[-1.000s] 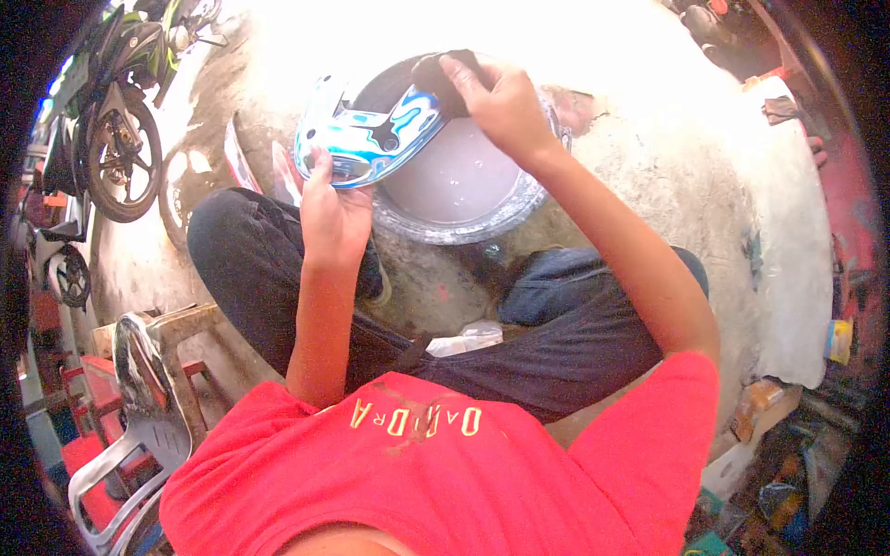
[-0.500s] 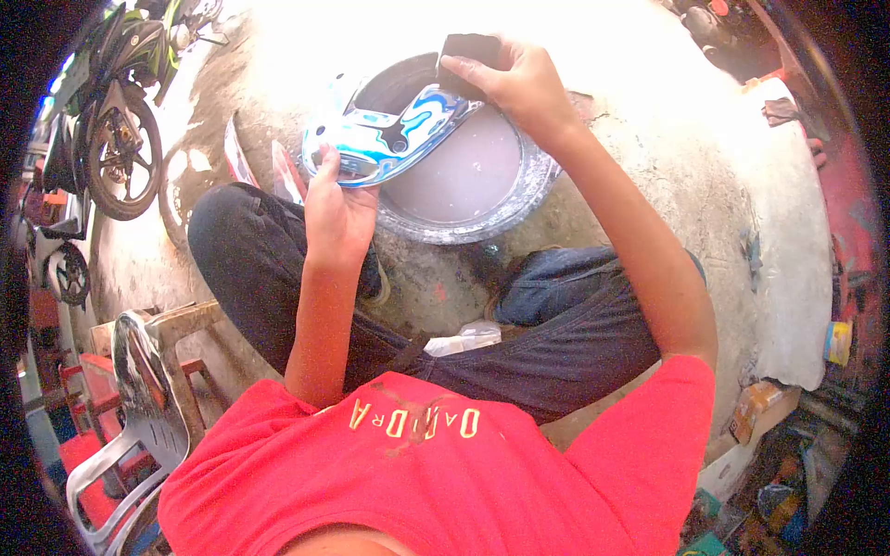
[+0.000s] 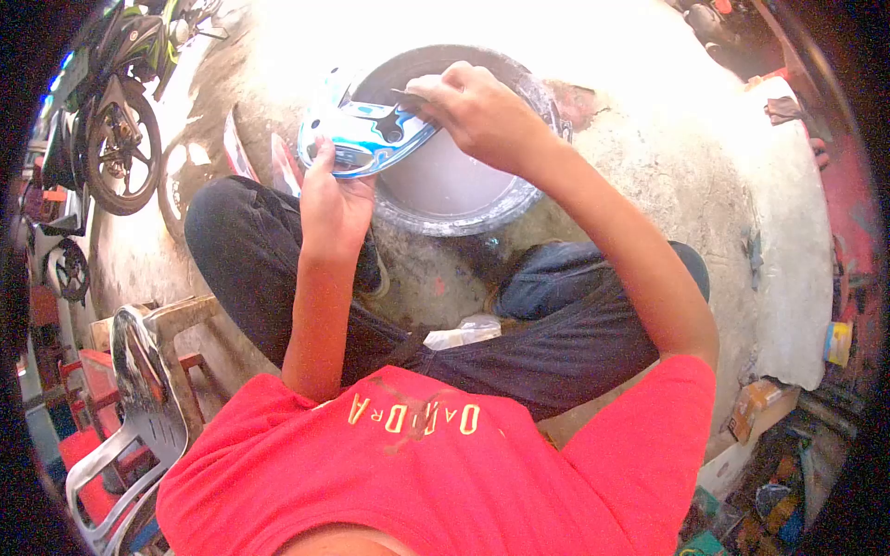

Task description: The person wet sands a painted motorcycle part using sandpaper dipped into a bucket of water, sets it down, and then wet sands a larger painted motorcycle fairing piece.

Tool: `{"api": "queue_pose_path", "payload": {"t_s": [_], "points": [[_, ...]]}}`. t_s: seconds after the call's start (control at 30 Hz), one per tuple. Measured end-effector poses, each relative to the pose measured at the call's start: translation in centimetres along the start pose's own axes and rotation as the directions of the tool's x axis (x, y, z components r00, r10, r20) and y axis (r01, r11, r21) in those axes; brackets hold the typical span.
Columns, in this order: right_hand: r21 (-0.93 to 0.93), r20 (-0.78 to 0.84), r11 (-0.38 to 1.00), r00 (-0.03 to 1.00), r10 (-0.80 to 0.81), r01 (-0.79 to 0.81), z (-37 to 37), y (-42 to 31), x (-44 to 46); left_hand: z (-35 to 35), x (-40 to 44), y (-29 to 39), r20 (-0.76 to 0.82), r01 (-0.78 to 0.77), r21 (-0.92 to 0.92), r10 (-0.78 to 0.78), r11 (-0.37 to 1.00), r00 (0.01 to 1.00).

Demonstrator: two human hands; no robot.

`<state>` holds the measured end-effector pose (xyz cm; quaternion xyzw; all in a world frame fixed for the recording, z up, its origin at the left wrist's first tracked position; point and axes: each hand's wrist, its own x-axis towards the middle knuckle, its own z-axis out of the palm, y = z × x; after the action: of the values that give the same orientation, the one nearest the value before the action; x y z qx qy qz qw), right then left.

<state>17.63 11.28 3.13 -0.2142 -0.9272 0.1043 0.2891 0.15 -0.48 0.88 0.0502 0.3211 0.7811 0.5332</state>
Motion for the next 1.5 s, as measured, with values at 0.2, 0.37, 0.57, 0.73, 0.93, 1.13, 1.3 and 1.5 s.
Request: {"api": "queue_pose_path", "payload": {"t_s": [0.2, 0.37, 0.57, 0.73, 0.93, 1.13, 1.3, 1.5], "points": [[-0.051, 0.053, 0.988, 0.989, -0.141, 0.144, 2.3, -3.7, -1.4, -0.5, 0.1, 0.4, 0.057, -0.015, 0.023, 0.014, 1.0, 0.998], [-0.047, 0.001, 0.994, 0.995, -0.1, 0.1, 2.3, 0.2, -0.8, 0.3, -0.6, 0.5, 0.008, -0.018, 0.024, 0.018, 1.0, 1.0], [0.068, 0.031, 0.992, 0.994, -0.106, 0.103, 3.0, -6.2, -1.4, 0.5, -1.2, 0.0, -0.034, -0.038, 0.111, 0.042, 0.993, 0.999], [0.097, -0.047, 0.978, 0.981, 0.188, -0.183, 3.5, -0.3, -1.2, 0.5, -1.1, -0.2, -0.052, 0.007, 0.027, -0.005, 1.0, 0.999], [0.176, 0.062, 0.982, 0.995, -0.073, 0.061, 3.5, -5.7, -1.9, -0.4, -0.4, -0.1, -0.001, 0.028, 0.114, -0.028, 0.993, 1.0], [0.128, -0.014, 0.983, 0.991, 0.137, -0.134, 4.0, -1.8, -1.8, 0.4, -0.5, -0.4, -0.009, -0.019, 0.099, 0.02, 0.995, 1.0], [0.082, 0.022, 0.986, 0.989, -0.147, 0.145, 3.5, -2.7, -1.7, 0.1, -0.5, -0.3, -0.009, 0.007, 0.068, -0.007, 0.998, 1.0], [0.125, -0.05, 0.992, 0.999, 0.013, -0.007, 3.9, -4.5, -2.0, 0.8, -0.9, -0.3, -0.057, -0.025, 0.087, 0.03, 0.996, 0.998]]}}
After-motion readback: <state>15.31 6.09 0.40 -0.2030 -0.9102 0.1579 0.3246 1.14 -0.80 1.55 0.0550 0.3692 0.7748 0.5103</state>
